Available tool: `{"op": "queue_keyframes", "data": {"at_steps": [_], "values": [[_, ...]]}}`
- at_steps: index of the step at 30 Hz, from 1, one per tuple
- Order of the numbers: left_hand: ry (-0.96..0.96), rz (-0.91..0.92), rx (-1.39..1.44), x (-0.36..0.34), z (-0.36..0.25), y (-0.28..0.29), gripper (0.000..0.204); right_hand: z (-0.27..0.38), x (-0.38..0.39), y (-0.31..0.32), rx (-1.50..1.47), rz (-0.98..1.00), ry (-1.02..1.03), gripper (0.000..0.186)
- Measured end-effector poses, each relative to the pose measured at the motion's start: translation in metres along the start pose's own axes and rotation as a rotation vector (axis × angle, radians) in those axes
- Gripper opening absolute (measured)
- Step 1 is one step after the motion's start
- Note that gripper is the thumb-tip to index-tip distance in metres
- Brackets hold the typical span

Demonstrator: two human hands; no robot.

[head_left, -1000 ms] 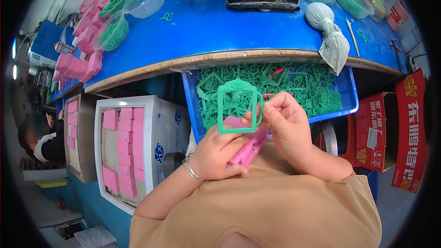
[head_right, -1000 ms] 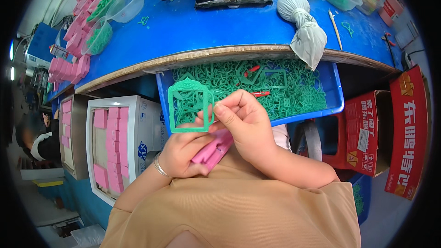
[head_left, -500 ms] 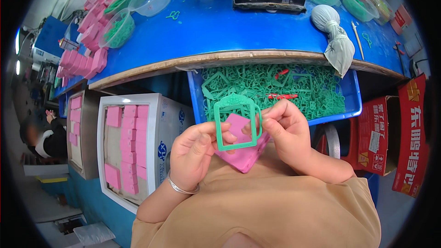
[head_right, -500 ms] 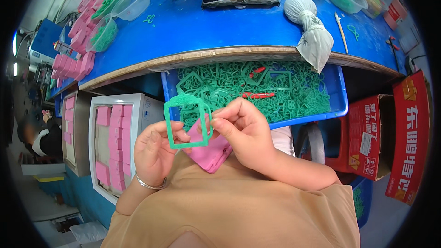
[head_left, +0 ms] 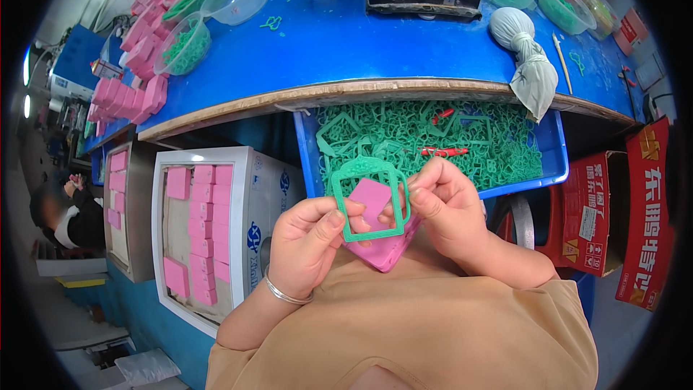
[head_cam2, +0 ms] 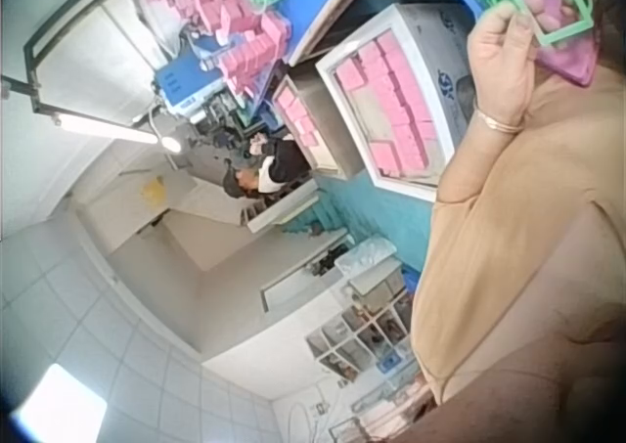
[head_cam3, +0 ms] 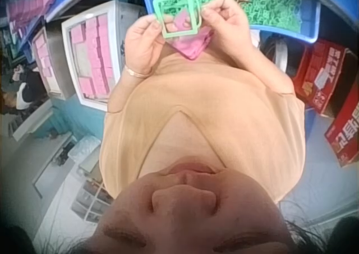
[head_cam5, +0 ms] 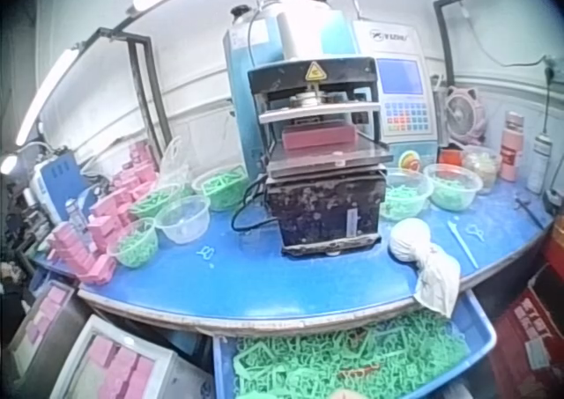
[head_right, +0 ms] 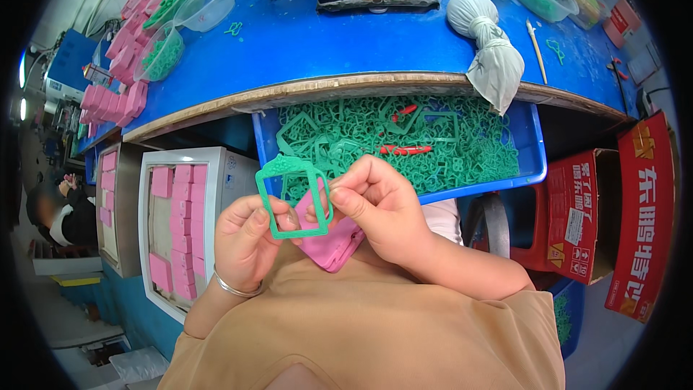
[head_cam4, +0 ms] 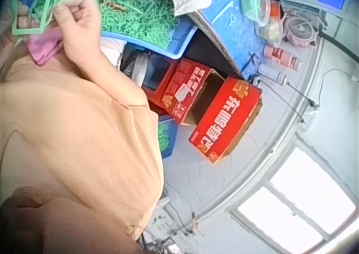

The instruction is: Inspecting and cleaning green plastic frame components using a pink mold and a small press or cleaning tool.

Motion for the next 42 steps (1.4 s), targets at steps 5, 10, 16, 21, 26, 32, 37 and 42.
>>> {"op": "queue_keyframes", "data": {"at_steps": [5,10,16,21,26,32,37,42], "values": [[-0.017,-0.002,-0.002,-0.0002,0.0015,0.0009,0.019,-0.0009,0.0003,0.0004,-0.003,0.0,0.0,0.009],[-0.024,0.016,-0.008,-0.0011,0.0025,0.0025,0.018,0.0009,0.0005,-0.0011,-0.025,0.006,0.009,0.009],[-0.038,0.022,-0.029,-0.0013,0.0029,0.0025,0.018,0.0008,0.0008,-0.0004,-0.019,0.014,-0.001,0.009],[-0.056,0.039,-0.034,-0.0011,0.0035,0.0035,0.017,0.0023,0.0007,-0.0012,0.005,0.016,0.011,0.01],[-0.088,0.032,-0.058,-0.0012,0.0014,0.0011,0.017,0.0024,0.0013,-0.0017,0.002,0.012,0.007,0.009],[-0.072,-0.007,-0.09,0.0,-0.0008,0.0002,0.017,0.0017,0.0016,-0.0026,0.016,0.015,0.025,0.008],[-0.038,-0.024,-0.09,0.0011,0.0011,0.002,0.019,0.0013,0.0022,-0.0024,0.026,0.016,0.032,0.008],[-0.019,-0.059,-0.082,0.0013,0.0023,0.003,0.025,-0.0011,0.0022,0.0003,0.04,-0.017,0.025,0.007]]}}
Point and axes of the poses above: each hand's wrist, its own x-axis away from the middle knuckle, its own y-axis out of the back of the hand, z = x × y, the point moved 6 cm from there along -x, towards the middle knuckle, and after that the axes turned 2 degrees about -z, right-handed, at the moved point
